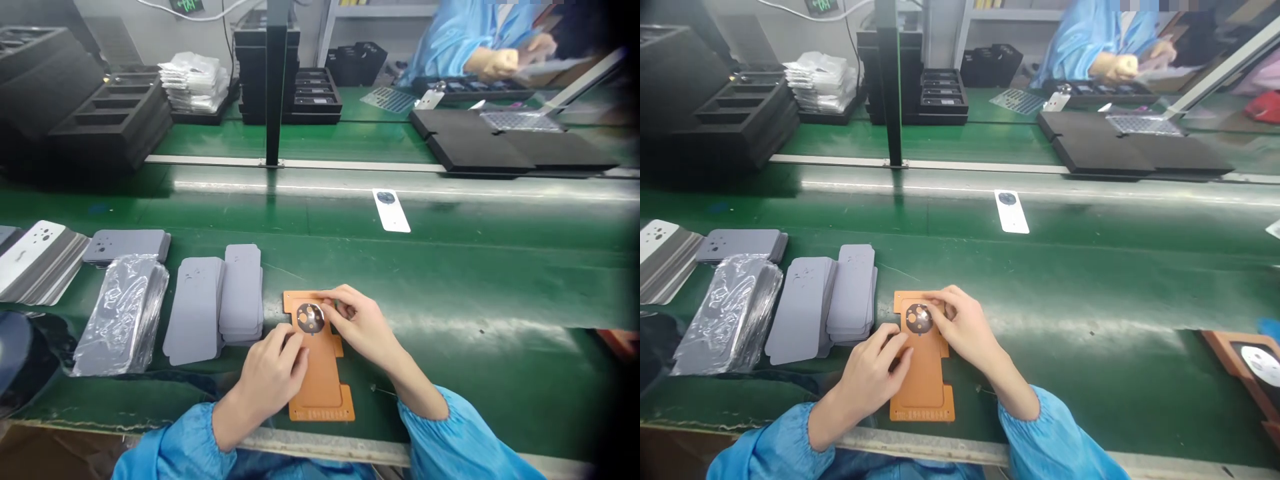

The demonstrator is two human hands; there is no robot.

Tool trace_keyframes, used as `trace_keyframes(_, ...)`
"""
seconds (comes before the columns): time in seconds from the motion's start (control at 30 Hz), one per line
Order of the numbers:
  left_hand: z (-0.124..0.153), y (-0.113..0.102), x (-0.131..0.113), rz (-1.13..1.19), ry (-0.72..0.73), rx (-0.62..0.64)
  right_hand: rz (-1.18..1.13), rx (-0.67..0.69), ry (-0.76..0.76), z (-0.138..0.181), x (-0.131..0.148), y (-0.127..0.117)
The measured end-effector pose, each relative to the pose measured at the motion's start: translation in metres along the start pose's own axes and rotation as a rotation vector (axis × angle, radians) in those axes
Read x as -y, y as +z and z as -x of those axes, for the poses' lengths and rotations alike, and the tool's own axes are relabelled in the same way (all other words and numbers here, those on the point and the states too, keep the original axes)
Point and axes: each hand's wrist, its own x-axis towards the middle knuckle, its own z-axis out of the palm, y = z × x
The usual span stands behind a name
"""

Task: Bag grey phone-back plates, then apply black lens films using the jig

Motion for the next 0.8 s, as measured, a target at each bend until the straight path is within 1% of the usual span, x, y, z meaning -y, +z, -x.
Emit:
trace_keyframes(0.13, 0.001, 0.000, 0.000, 0.090, 0.006, -0.061, -0.074, 0.073, 0.010, -0.021, 0.029, 0.016)
trace_keyframes(0.3, 0.003, 0.003, 0.000, 0.236, -0.013, -0.109, -0.121, 0.187, 0.047, -0.063, 0.059, 0.054)
trace_keyframes(0.4, 0.004, 0.005, 0.001, 0.294, -0.037, -0.119, -0.158, 0.224, 0.085, -0.083, 0.064, 0.072)
trace_keyframes(0.5, 0.004, 0.007, 0.002, 0.307, -0.068, -0.129, -0.205, 0.203, 0.098, -0.095, 0.060, 0.082)
trace_keyframes(0.6, 0.005, 0.008, 0.003, 0.313, -0.070, -0.140, -0.261, 0.213, 0.123, -0.101, 0.053, 0.085)
trace_keyframes(0.67, 0.004, 0.007, 0.003, 0.319, -0.059, -0.140, -0.328, 0.227, 0.145, -0.102, 0.051, 0.082)
trace_keyframes(0.73, 0.004, 0.005, 0.002, 0.336, -0.043, -0.144, -0.406, 0.230, 0.163, -0.099, 0.051, 0.072)
trace_keyframes(0.8, 0.004, 0.001, 0.001, 0.381, -0.028, -0.151, -0.475, 0.214, 0.180, -0.092, 0.051, 0.055)
